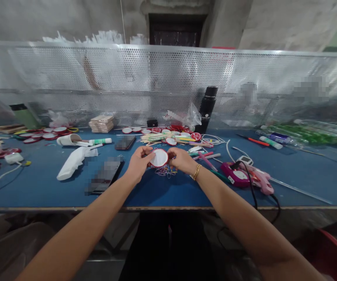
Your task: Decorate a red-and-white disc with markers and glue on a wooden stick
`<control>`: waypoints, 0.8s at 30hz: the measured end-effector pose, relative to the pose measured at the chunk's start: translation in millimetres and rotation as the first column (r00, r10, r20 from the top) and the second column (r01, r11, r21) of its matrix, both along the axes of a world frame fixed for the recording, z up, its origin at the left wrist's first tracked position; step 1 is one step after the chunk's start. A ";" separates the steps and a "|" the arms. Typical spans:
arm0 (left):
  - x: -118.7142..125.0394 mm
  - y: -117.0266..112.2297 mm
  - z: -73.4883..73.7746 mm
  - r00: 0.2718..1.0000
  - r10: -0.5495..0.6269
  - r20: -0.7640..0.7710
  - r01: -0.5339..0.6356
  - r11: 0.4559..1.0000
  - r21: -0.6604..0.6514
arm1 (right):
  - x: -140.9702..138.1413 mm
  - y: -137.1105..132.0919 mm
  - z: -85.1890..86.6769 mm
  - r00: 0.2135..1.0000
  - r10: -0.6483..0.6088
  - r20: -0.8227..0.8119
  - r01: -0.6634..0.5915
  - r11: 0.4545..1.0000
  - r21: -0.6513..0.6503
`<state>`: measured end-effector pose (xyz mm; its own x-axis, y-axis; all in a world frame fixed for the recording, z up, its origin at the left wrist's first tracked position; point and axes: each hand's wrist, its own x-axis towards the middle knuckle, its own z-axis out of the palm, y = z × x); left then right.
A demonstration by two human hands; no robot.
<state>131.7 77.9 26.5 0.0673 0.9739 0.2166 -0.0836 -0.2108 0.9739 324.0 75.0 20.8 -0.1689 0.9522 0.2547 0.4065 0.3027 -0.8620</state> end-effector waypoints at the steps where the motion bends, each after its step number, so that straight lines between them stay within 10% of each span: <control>1: -0.6 0.7 -1.1 1.000 0.020 -0.014 -0.020 0.999 0.033 | -0.9 -0.8 0.6 0.998 -0.015 -0.058 0.014 1.000 -0.020; 24: -6.2 8.8 -5.0 0.901 0.293 -0.320 -0.133 0.889 0.438 | -11.0 -15.6 13.4 0.997 0.039 0.060 -0.047 0.988 0.150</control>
